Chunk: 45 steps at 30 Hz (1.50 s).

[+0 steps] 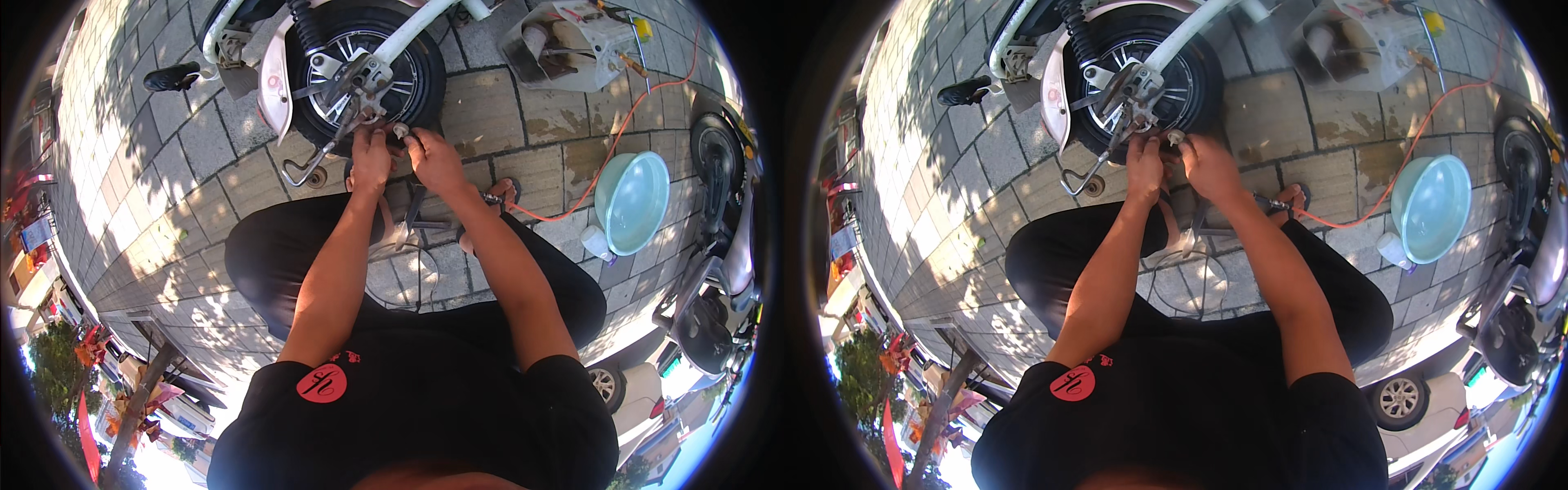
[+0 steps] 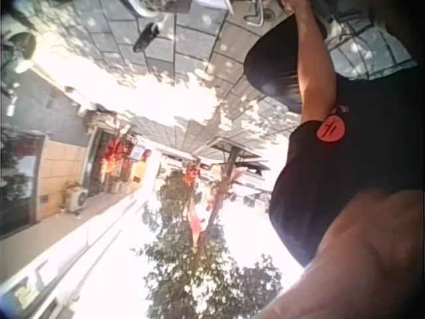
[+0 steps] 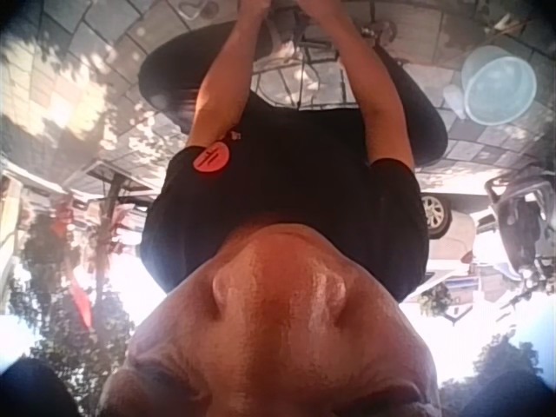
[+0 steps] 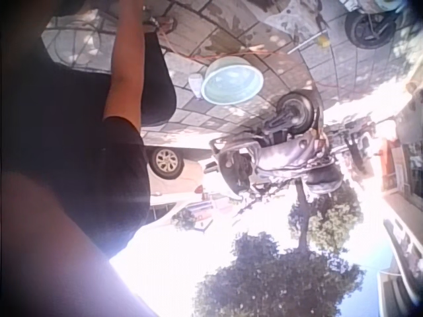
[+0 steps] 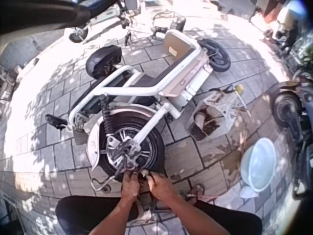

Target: The person receives payment, then moves outside to work on a white electric scooter. They squat and use a wrench to loosen and tighten bolts on the rear wheel hub, then stand to reposition the scooter upright and adjust the handlebars.

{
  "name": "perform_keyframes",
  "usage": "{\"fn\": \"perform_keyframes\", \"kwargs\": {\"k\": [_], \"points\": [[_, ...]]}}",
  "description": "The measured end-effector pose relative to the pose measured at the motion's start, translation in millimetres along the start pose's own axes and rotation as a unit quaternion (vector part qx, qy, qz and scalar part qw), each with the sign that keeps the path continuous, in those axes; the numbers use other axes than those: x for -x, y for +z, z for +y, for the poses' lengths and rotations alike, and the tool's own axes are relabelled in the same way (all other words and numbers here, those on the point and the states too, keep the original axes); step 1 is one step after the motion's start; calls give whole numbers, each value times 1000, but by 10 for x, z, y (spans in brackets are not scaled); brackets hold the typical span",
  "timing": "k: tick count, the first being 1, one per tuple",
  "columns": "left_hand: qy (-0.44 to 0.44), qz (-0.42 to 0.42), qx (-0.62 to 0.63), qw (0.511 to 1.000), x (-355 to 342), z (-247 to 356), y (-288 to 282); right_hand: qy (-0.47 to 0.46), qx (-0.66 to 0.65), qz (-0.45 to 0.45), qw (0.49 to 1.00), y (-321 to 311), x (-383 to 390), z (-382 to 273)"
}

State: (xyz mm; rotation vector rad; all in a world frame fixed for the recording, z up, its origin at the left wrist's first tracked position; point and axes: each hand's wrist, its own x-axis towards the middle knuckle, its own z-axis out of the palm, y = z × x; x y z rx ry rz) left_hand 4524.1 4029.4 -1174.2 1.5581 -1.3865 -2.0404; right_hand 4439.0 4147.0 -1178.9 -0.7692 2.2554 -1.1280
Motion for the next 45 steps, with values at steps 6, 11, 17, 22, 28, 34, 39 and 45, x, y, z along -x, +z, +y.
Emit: {"fn": "perform_keyframes", "kwargs": {"k": [6,11,17,22,28,34,39,45], "points": [[46,40,-18,998,29,-109,-9,2,126,-72,989,-163,-209,-130],[40,-2,-1,999,81,-51,0,-4,150,-136,979,-283,-333,-81],[-15,-18,-12,1000,-29,-32,-39,9,154,-218,964,-437,-507,-122],[-26,-9,-4,1000,-9,-7,14,-29,127,-217,967,-451,-563,34],[-13,-36,20,999,-68,-147,-71,-19,142,-215,966,-416,-516,39],[-19,-20,34,999,-82,-126,-47,-5,113,-226,967,-459,-479,-50],[-38,-33,40,998,-66,-66,-26,86,68,-278,954,-522,-611,-211],[-60,-43,38,997,-89,-32,-82,81,-51,-264,960,-398,-614,12]]}}
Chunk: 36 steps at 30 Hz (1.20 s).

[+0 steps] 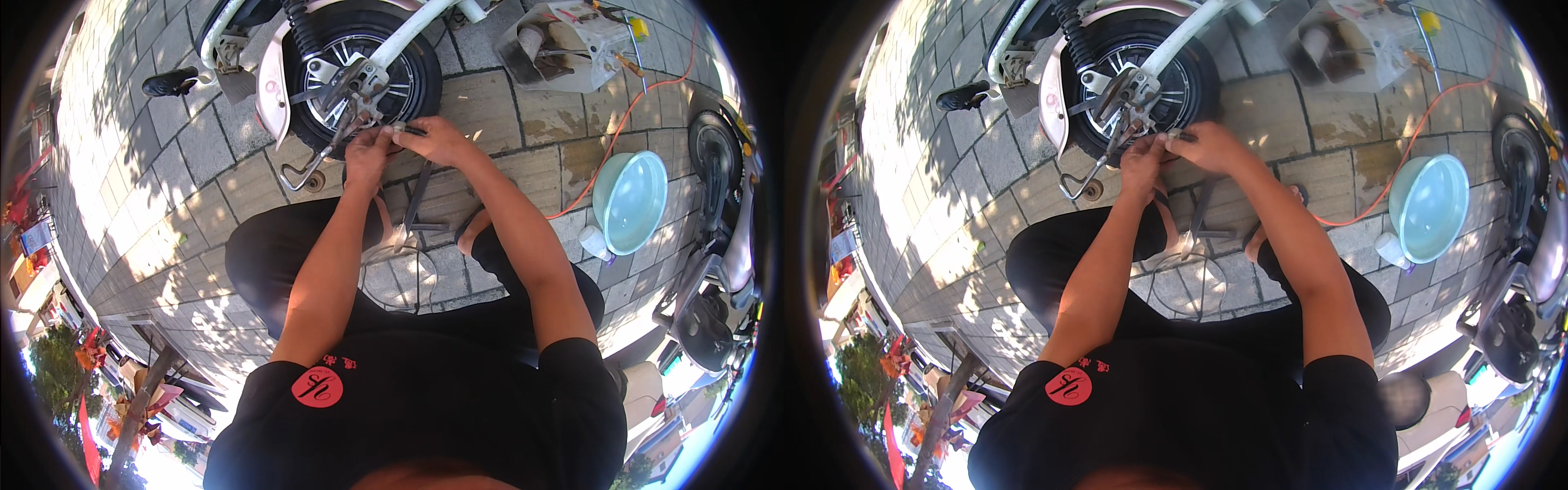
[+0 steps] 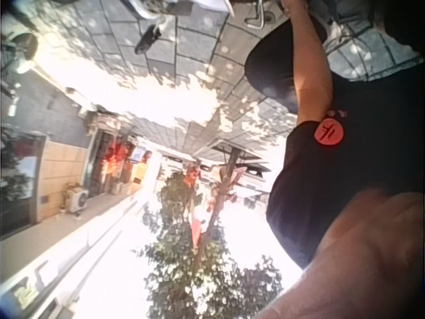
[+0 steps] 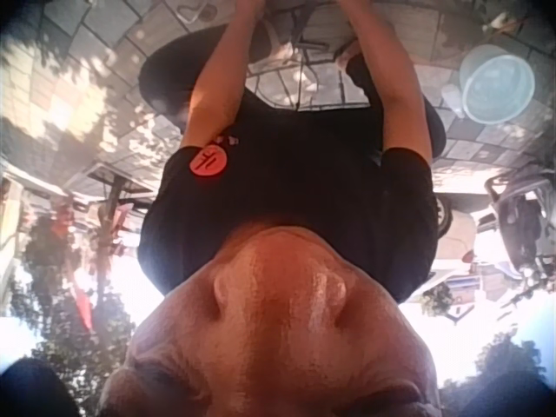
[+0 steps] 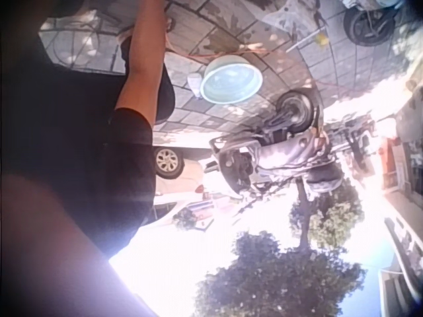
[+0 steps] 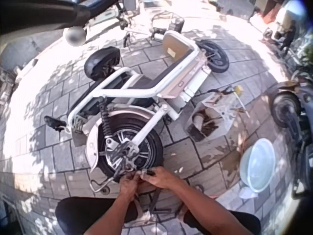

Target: The person receives payment, then moves outside to work on a white electric scooter. They squat and use a wrench to loosen and tighten bolts on the rear wheel hub, then stand to reposition the scooter upright and adjust the handlebars.

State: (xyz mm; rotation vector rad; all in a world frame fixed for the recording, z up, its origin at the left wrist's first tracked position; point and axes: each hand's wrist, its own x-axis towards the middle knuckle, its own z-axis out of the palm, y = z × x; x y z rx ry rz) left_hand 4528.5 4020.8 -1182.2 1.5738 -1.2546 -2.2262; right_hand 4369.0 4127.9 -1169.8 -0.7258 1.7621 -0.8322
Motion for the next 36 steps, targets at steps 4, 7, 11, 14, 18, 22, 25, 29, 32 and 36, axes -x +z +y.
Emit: {"fn": "perform_keyframes", "kwargs": {"k": [4,7,11,14,18,22,25,29,32,36], "points": [[-7,4,-8,1000,-6,9,-4,8,-72,-27,997,13,-79,172],[4,12,-28,1000,38,57,87,70,-143,-65,985,-30,-152,402],[38,13,-52,998,38,-16,41,113,-229,-56,965,-286,-34,517],[51,6,-47,998,49,-26,131,154,106,-34,982,-313,96,1257],[56,13,-52,997,30,-32,107,190,284,-73,937,-2,544,1513],[59,24,-51,997,50,-87,24,288,114,-157,938,-268,525,1165],[47,22,-60,997,62,6,141,309,79,-126,939,-282,587,1571],[47,26,-59,997,38,-49,101,334,79,-150,927,-363,647,1631],[61,18,-42,997,5,-85,66,346,-28,-153,925,-415,762,1616],[64,25,-58,996,14,-85,84,404,-71,-173,895,-597,933,1431]]}}
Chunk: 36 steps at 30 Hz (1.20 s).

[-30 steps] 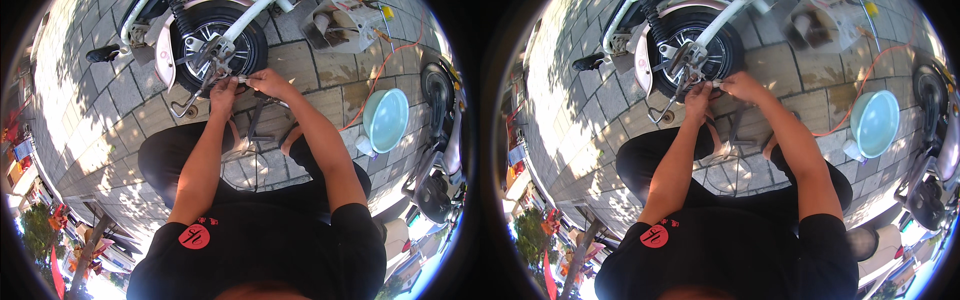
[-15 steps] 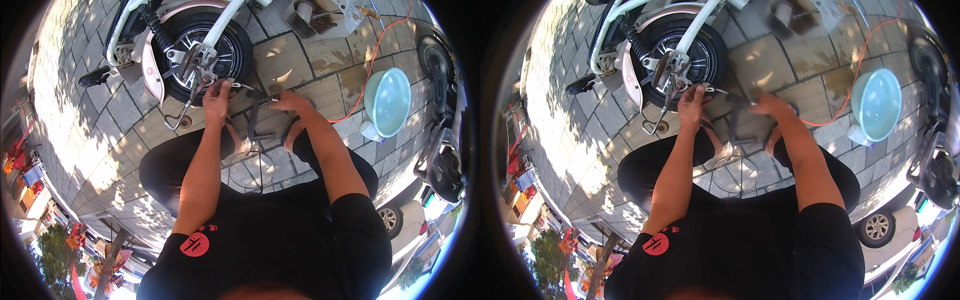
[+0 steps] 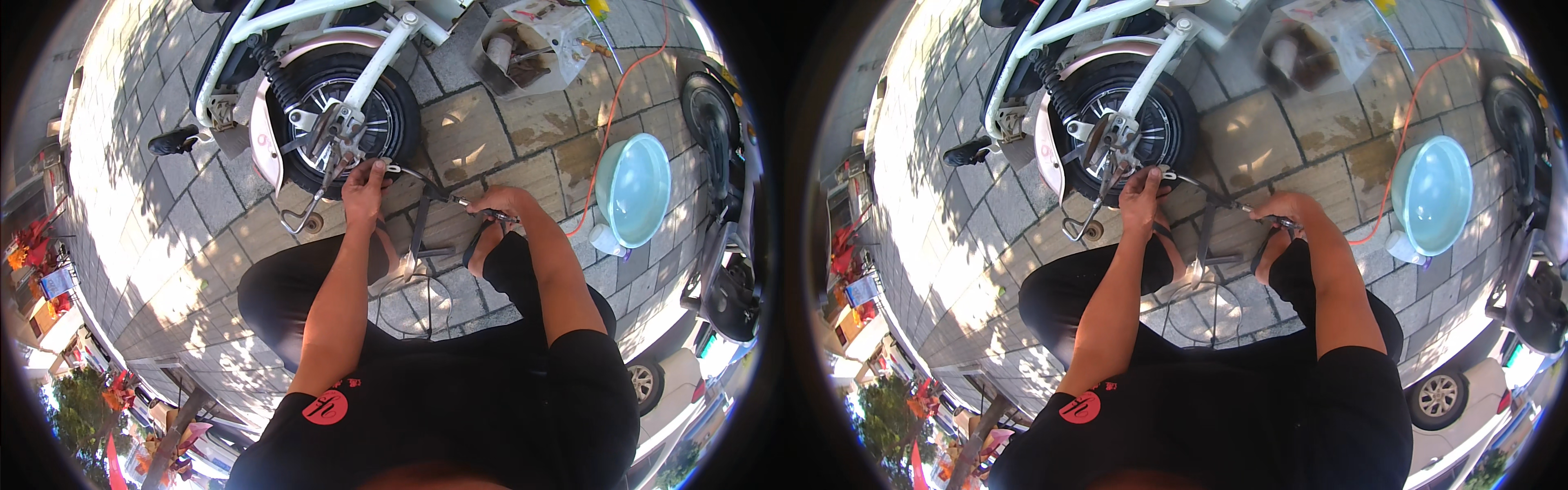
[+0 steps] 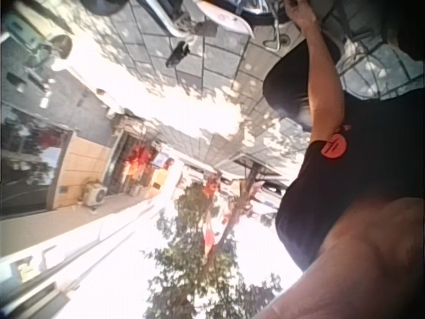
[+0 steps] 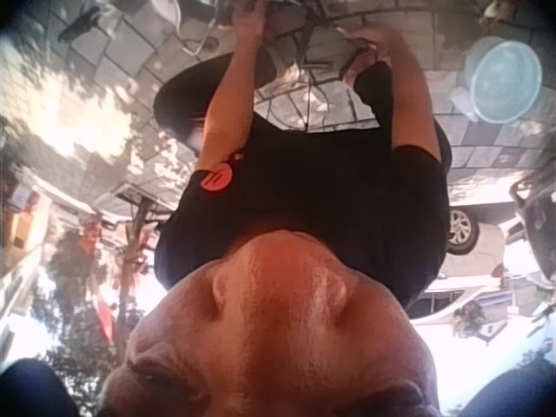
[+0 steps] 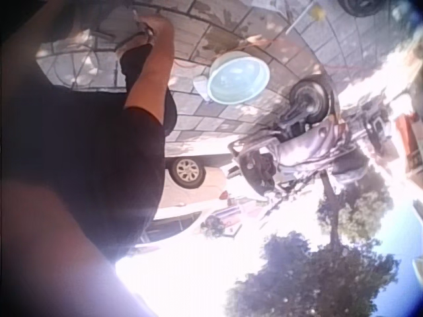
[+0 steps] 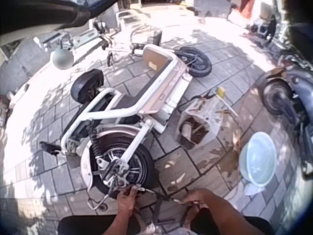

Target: The person receives payment, then moves outside to work on a white electric scooter. They squat and use a wrench to loosen and tighten bolts on the rear wheel hub, then stand to reposition the scooter upright and adjust the handlebars.

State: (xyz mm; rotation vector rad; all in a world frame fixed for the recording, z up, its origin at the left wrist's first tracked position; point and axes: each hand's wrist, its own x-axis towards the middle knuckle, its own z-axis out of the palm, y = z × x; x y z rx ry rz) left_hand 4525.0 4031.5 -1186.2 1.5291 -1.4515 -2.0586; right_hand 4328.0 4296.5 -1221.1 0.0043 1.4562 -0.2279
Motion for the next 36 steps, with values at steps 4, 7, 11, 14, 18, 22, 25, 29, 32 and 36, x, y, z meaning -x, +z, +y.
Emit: {"fn": "perform_keyframes", "kwargs": {"k": [4,7,11,14,18,22,25,29,32,36], "points": [[2,-4,-3,1000,9,19,15,0,10,24,1000,-96,-63,132],[8,-7,3,1000,31,28,20,-29,34,51,998,-125,-73,141],[15,-15,8,1000,26,7,3,-46,80,84,992,-122,-1,112],[4,-4,10,1000,27,1,8,-52,95,108,988,-95,75,91],[8,-7,9,1000,36,3,12,-37,81,101,991,-63,122,86],[10,3,-7,1000,51,29,39,-34,74,103,991,-62,158,106],[11,10,-28,999,52,28,38,-19,75,117,990,-70,204,106],[33,2,-12,999,103,90,130,-60,93,175,978,-129,184,297],[51,13,-11,999,70,44,81,-58,54,182,980,-30,600,20],[69,3,2,998,61,34,92,-57,-12,192,980,-11,560,134]]}}
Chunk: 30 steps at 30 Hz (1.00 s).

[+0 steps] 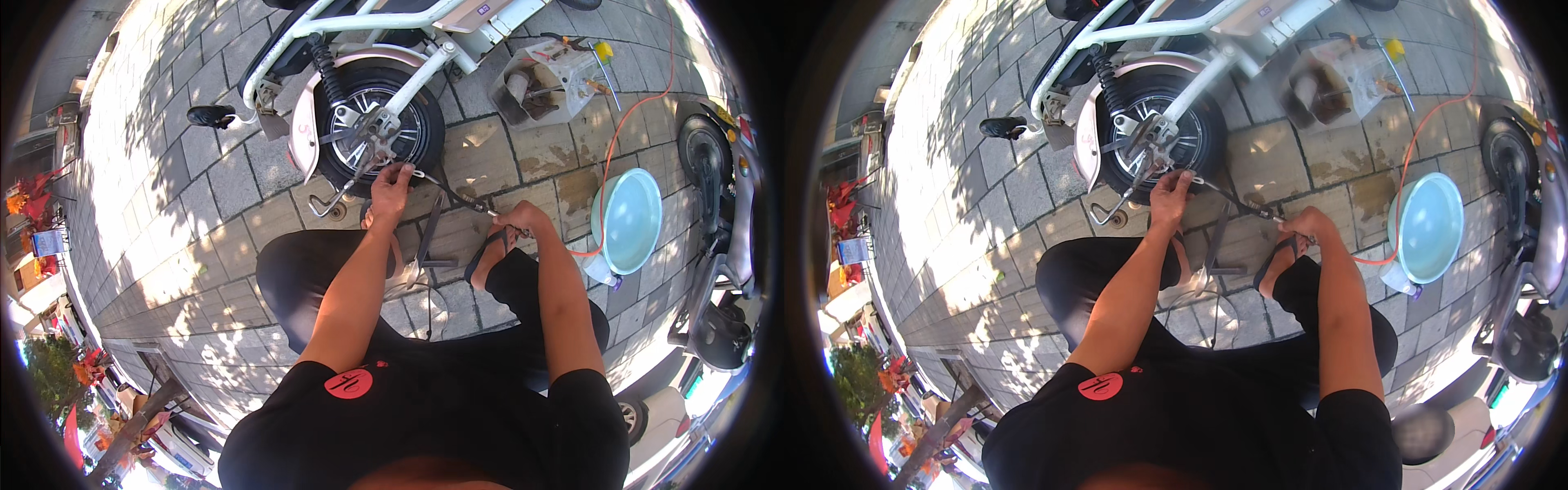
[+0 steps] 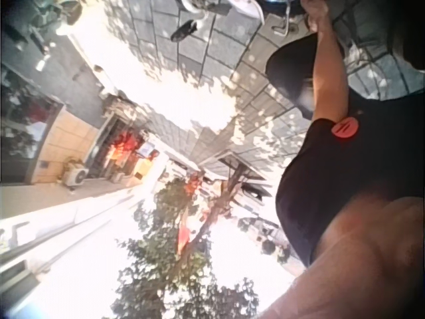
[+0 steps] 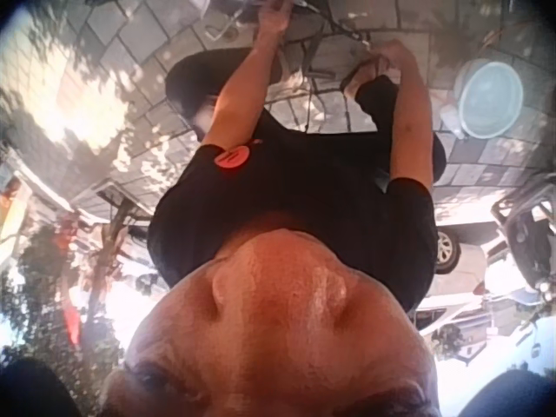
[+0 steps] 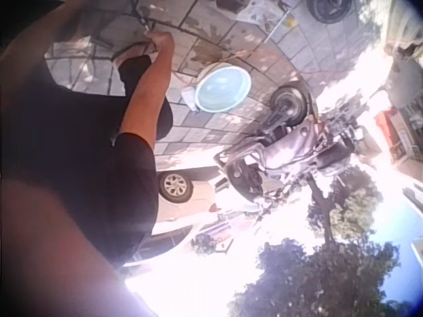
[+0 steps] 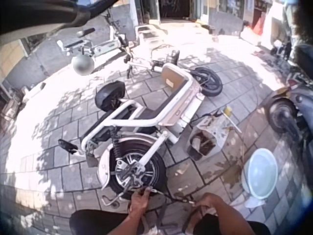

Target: The person receives payment, then moves outside to work on a white electric scooter. They squat and use a wrench to loosen and tighten bolts on the rear wheel hub, then stand to reposition the scooter upright and adjust the handlebars.

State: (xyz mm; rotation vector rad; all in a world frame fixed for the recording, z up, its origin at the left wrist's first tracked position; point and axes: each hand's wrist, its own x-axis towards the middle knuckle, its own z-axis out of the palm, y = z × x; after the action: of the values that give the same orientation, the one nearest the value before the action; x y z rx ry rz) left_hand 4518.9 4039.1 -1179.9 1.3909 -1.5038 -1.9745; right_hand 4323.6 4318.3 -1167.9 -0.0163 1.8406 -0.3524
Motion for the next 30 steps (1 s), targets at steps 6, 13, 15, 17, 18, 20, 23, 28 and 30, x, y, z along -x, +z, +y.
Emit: {"fn": "perform_keyframes", "kwargs": {"k": [6,13,15,17,18,20,23,28,30], "points": [[14,-1,10,1000,-54,-83,-27,4,3,45,999,64,183,-39],[22,8,4,1000,-56,-137,-12,0,-6,40,999,159,306,-61],[21,16,16,1000,-54,-149,9,4,-14,26,1000,168,257,-22],[20,15,24,999,-58,-156,13,12,-7,25,1000,197,197,3],[20,13,27,999,-58,-160,11,17,-4,26,1000,211,173,20],[21,12,21,999,-63,-171,-3,21,-5,30,999,221,141,48],[25,8,16,1000,-86,-185,5,8,-41,23,999,253,108,101],[12,13,26,1000,-74,-202,-17,26,5,14,1000,241,338,-121],[18,10,23,1000,-100,-227,-36,51,21,-15,998,208,462,-260]]}}
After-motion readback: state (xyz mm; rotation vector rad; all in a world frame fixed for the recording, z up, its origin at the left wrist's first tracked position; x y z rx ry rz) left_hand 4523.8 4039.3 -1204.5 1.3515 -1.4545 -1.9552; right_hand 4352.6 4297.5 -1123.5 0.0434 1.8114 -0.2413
